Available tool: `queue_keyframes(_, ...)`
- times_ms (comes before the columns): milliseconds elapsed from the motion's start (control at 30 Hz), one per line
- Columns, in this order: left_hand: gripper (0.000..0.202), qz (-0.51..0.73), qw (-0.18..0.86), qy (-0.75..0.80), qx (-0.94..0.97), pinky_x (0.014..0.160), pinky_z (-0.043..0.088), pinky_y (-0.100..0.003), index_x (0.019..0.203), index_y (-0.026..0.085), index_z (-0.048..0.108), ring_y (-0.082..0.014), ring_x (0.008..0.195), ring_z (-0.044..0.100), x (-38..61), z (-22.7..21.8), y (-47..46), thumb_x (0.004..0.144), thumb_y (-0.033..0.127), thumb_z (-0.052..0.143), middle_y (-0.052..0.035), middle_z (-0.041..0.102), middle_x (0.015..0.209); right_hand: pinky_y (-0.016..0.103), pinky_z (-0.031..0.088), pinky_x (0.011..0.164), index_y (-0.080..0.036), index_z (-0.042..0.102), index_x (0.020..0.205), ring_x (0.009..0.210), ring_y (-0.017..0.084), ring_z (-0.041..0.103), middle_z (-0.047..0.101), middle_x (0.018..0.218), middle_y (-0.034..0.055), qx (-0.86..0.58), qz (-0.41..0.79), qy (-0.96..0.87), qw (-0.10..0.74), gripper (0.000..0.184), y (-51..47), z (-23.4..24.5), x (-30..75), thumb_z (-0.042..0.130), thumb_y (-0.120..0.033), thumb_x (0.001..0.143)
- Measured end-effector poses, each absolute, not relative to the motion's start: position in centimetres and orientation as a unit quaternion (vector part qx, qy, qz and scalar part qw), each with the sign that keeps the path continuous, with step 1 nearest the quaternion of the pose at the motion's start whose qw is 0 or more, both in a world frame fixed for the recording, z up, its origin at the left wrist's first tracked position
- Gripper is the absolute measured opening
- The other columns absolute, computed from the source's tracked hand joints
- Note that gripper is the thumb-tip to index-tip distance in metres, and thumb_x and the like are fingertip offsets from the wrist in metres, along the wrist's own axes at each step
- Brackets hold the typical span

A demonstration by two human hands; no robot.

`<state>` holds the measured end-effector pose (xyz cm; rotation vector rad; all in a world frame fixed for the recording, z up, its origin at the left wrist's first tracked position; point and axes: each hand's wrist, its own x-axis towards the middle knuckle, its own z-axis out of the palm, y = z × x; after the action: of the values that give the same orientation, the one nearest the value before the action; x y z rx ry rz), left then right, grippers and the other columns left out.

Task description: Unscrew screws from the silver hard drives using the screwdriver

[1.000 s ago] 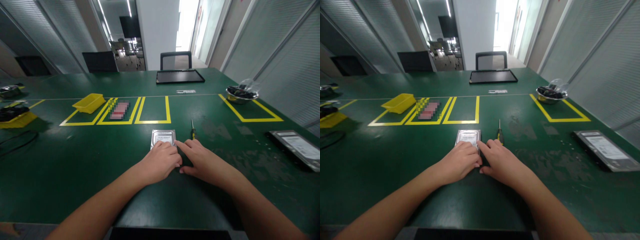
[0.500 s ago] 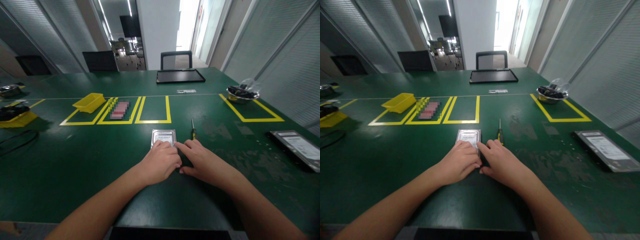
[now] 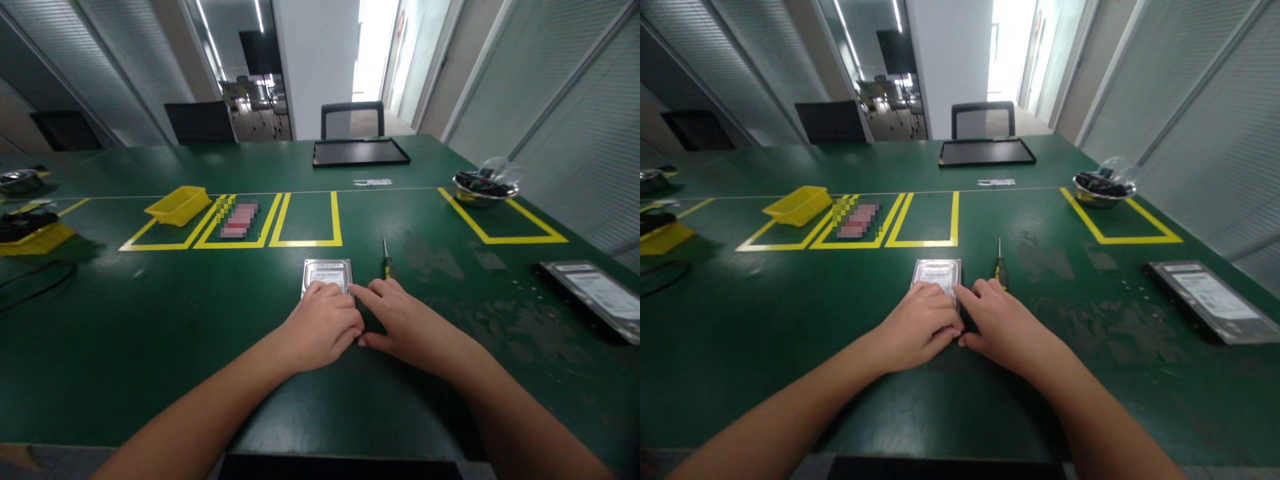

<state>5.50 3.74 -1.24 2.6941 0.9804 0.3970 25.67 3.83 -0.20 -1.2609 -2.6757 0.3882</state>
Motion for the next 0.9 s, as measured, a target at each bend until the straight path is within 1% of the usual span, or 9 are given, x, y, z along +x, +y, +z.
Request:
queue_keyframes(167,0.013,0.137,0.112,0.333,0.926,0.088,0.034,-0.04,0.09,0.023,0.069,-0.0227,0.096,0.052,5.36,-1.26,3.67,0.093,0.027,0.057,-0.0016,0.066,0.09,0.044,0.049,0.089,-0.018,0.052,0.126,0.098,0.026,0.05,0.055,0.104,0.0091,-0.422,0.127,-0.894,0.076,0.054,3.86,-0.25,25.59,0.075,-0.022,0.076)
queue_keyframes(300,0.016,0.141,0.092,0.325,0.931,0.088,0.033,-0.041,0.091,0.022,0.07,-0.0228,0.095,0.052,5.29,-1.35,3.64,0.094,0.028,0.055,-0.0026,0.067,0.091,0.044,0.049,0.088,-0.019,0.051,0.128,0.098,0.025,0.05,0.055,0.104,0.0086,-0.421,0.126,-0.894,0.084,0.058,3.84,-0.45,25.69,0.075,-0.022,0.076)
queue_keyframes(500,0.016,0.152,0.088,0.324,0.93,0.089,0.033,-0.041,0.093,0.023,0.07,-0.0229,0.096,0.052,5.11,-1.74,3.58,0.094,0.029,0.055,-0.0028,0.067,0.09,0.044,0.049,0.088,-0.02,0.054,0.122,0.097,0.025,0.05,0.055,0.103,0.0084,-0.42,0.128,-0.894,0.085,0.05,3.87,-0.51,25.84,0.075,-0.022,0.076)
queue_keyframes(767,0.013,0.158,0.082,0.332,0.926,0.089,0.033,-0.041,0.094,0.022,0.066,-0.0231,0.096,0.052,5.11,-1.85,3.57,0.093,0.028,0.055,-0.003,0.066,0.091,0.044,0.05,0.088,-0.02,0.053,0.121,0.097,0.025,0.05,0.055,0.104,0.0081,-0.423,0.127,-0.894,0.08,0.051,3.9,-0.49,25.86,0.076,-0.021,0.075)
queue_keyframes(900,0.013,0.156,0.076,0.332,0.927,0.09,0.034,-0.041,0.089,0.021,0.065,-0.0231,0.095,0.052,5.09,-1.76,3.53,0.092,0.028,0.055,-0.0031,0.065,0.089,0.045,0.049,0.09,-0.019,0.053,0.121,0.098,0.026,0.05,0.054,0.105,0.0086,-0.421,0.122,-0.895,0.078,0.051,3.85,-0.53,25.88,0.076,-0.022,0.075)
